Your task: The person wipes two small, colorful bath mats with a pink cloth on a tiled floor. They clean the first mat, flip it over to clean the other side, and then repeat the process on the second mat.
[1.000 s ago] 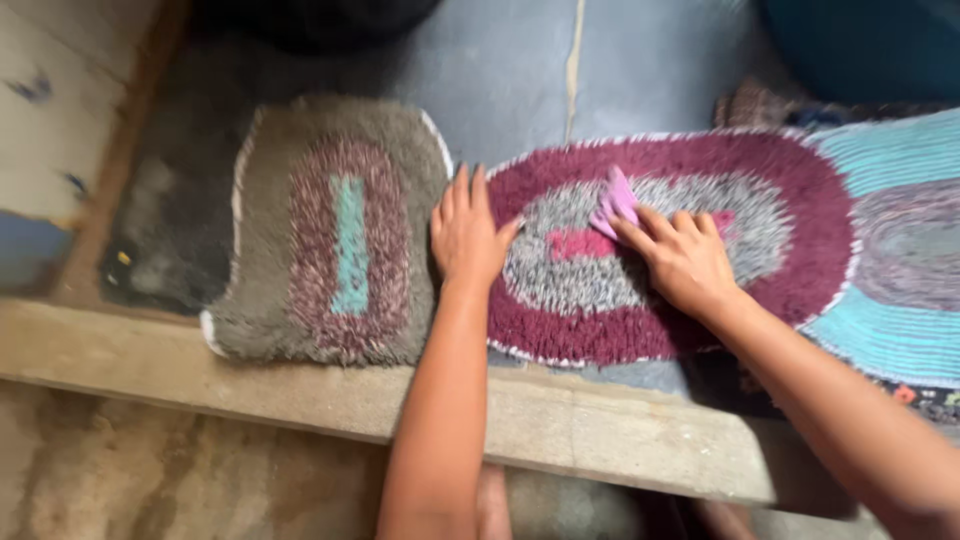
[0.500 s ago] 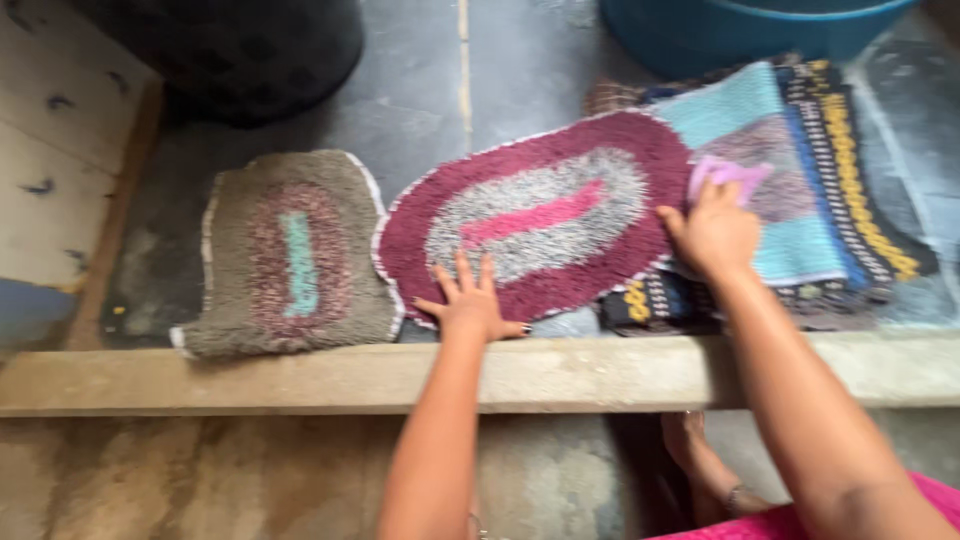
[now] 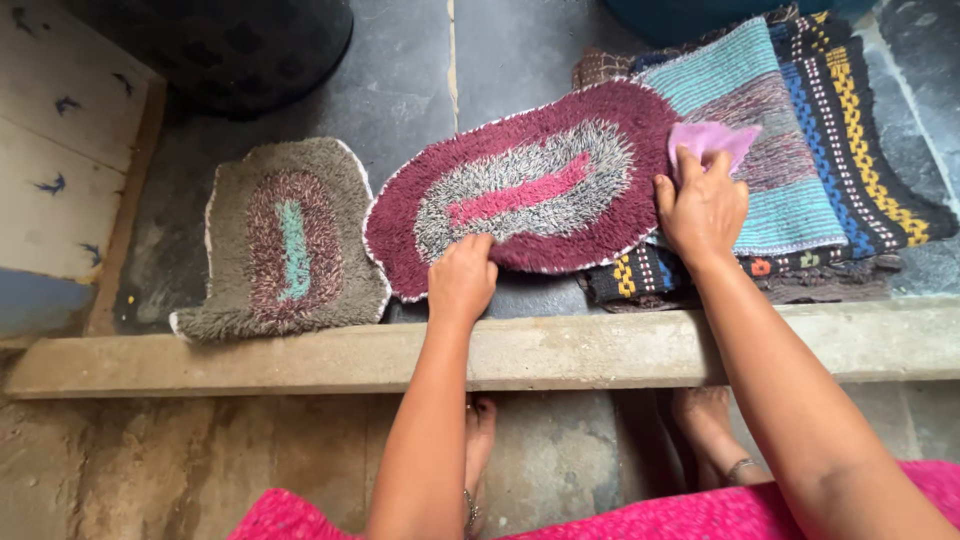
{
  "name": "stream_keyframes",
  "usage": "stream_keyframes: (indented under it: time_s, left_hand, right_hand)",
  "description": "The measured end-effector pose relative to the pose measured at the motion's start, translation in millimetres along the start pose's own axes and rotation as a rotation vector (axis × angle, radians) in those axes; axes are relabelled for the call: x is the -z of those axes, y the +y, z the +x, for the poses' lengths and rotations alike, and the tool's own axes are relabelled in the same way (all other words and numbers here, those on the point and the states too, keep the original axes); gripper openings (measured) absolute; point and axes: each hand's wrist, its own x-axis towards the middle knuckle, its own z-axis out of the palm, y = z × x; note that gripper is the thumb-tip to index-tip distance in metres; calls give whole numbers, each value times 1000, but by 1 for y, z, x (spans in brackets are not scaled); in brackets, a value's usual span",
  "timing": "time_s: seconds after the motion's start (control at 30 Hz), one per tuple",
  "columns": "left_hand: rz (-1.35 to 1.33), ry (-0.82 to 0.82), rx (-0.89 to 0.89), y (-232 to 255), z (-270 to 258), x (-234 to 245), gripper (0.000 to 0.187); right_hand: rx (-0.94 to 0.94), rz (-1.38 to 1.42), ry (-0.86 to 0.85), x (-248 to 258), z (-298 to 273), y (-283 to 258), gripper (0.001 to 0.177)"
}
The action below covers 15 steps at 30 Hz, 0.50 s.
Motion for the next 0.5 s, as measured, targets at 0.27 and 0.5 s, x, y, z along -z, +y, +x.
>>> stream_keyframes:
  time_s: [0.27, 0.5]
  left_hand:
    - [-171, 75, 157, 14, 24, 22, 23]
    - [-13, 153, 34, -11, 37, 57, 18]
  right_hand:
    - [497, 360, -236, 46, -25, -83, 68]
    - [401, 102, -162, 42, 23, -107, 11]
